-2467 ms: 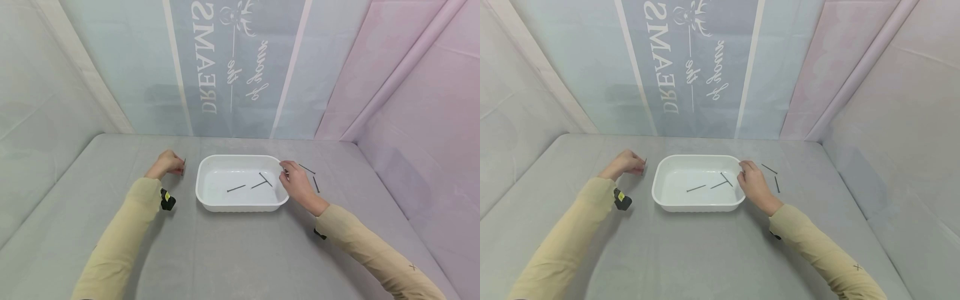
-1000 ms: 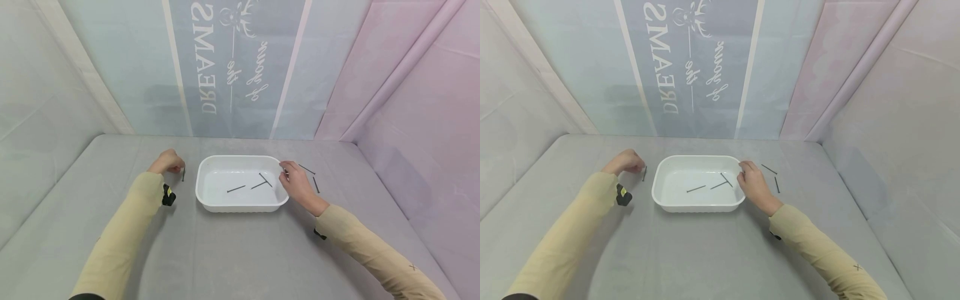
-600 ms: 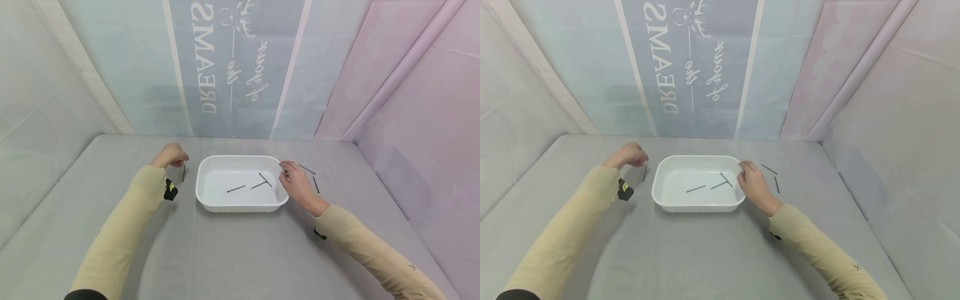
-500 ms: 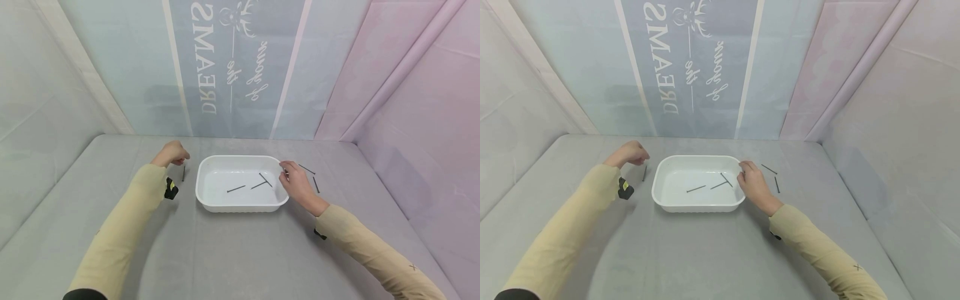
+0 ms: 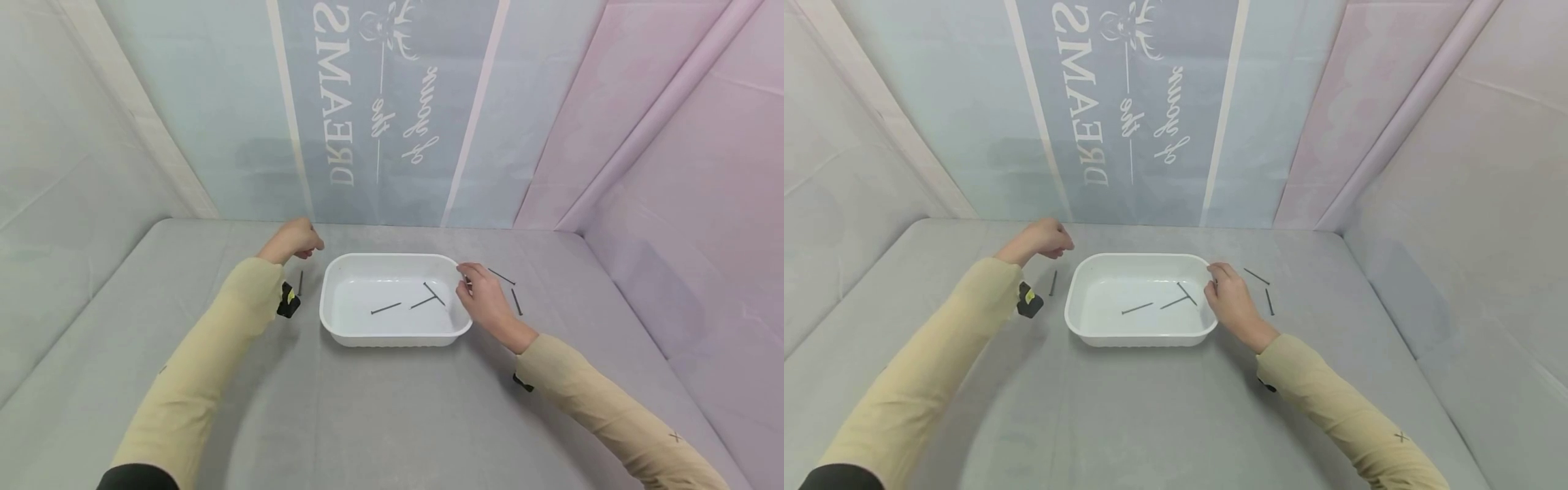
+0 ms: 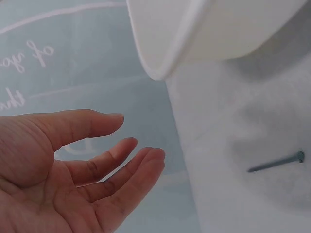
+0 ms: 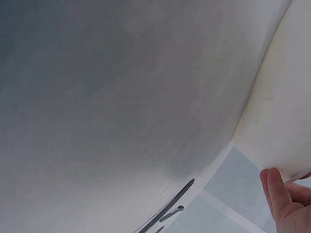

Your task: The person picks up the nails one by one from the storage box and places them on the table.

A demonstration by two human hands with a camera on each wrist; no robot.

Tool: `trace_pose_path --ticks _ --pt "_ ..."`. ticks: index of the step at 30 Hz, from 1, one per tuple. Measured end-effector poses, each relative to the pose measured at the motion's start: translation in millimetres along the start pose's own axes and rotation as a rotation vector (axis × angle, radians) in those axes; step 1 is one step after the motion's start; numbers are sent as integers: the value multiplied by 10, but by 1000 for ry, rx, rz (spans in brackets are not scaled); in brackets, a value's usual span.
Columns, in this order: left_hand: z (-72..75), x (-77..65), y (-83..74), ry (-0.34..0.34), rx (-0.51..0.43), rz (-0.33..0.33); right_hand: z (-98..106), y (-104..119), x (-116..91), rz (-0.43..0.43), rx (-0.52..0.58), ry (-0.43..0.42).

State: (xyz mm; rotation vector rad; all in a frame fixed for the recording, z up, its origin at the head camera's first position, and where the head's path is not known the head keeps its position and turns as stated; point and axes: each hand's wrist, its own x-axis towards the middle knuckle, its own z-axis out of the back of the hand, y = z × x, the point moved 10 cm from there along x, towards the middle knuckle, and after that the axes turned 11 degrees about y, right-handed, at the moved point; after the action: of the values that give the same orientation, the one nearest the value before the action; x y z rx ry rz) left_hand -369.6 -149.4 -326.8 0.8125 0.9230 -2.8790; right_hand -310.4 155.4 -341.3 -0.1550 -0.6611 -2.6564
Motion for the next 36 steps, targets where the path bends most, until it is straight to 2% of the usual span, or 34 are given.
trace_pose_path --ticks 10,19,36 --pt "24 -50 -297 -22 120 -38 5 -1 -5 6 3 -7" --pt "-11 -91 -551 -21 190 -89 -2 -10 -3 2 5 0" --pt "-237 -102 -923 31 296 -139 -2 -14 1 8 8 2"
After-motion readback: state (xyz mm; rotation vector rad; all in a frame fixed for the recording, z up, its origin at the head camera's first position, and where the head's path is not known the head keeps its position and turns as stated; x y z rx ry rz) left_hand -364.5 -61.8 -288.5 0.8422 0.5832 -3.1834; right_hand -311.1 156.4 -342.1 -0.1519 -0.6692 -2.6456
